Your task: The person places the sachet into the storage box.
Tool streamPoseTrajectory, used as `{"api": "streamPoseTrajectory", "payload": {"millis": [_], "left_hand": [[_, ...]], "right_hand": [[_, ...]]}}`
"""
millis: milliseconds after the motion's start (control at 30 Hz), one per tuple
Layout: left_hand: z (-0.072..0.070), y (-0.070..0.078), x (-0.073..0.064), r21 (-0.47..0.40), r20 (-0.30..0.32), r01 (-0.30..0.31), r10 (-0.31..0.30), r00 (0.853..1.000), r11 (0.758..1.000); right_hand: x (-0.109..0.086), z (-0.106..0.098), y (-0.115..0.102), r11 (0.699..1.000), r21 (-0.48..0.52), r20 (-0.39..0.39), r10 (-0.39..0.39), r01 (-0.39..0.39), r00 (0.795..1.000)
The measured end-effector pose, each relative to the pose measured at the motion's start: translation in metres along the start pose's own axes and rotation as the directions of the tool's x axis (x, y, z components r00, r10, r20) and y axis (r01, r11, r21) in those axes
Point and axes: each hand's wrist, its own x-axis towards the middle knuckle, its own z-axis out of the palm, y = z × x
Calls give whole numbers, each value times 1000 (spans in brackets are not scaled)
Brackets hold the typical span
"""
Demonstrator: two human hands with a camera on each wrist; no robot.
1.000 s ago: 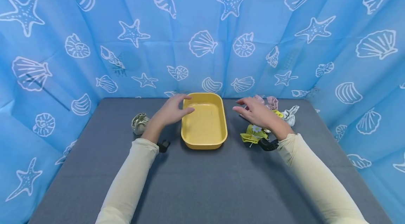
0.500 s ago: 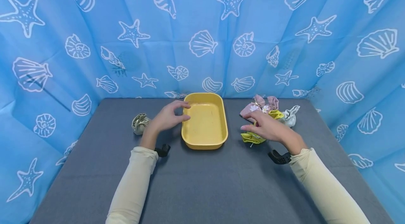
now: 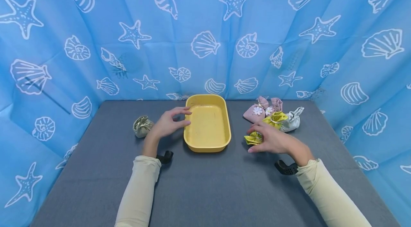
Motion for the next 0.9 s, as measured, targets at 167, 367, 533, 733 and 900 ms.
{"api": "streamPoseTrajectory", "payload": {"millis": [167,367,533,733,900], "left_hand": [[1,-7,-2,-31,-4,3,-3,1000,1000],[3,-13,-5,-51,-4,6,-6,1000,999],[5,-17,-5,-66,2,-1,1,1000,998],[5,-22,-5,-40,10,16,-15,1000,999],[3,-25,-4,-29,22,21,-21,1000,999]], "right_hand": [[0,5,3,999,-32,7,-30,30,1000],[-1,7,4,997,-67,1,-24,24,1000],[-1,9,4,995,-87,-15,-45,43,999],[-2,10,5,990,-98,-72,-108,101,992],[0,9,4,989,-98,-116,-121,110,986]]}}
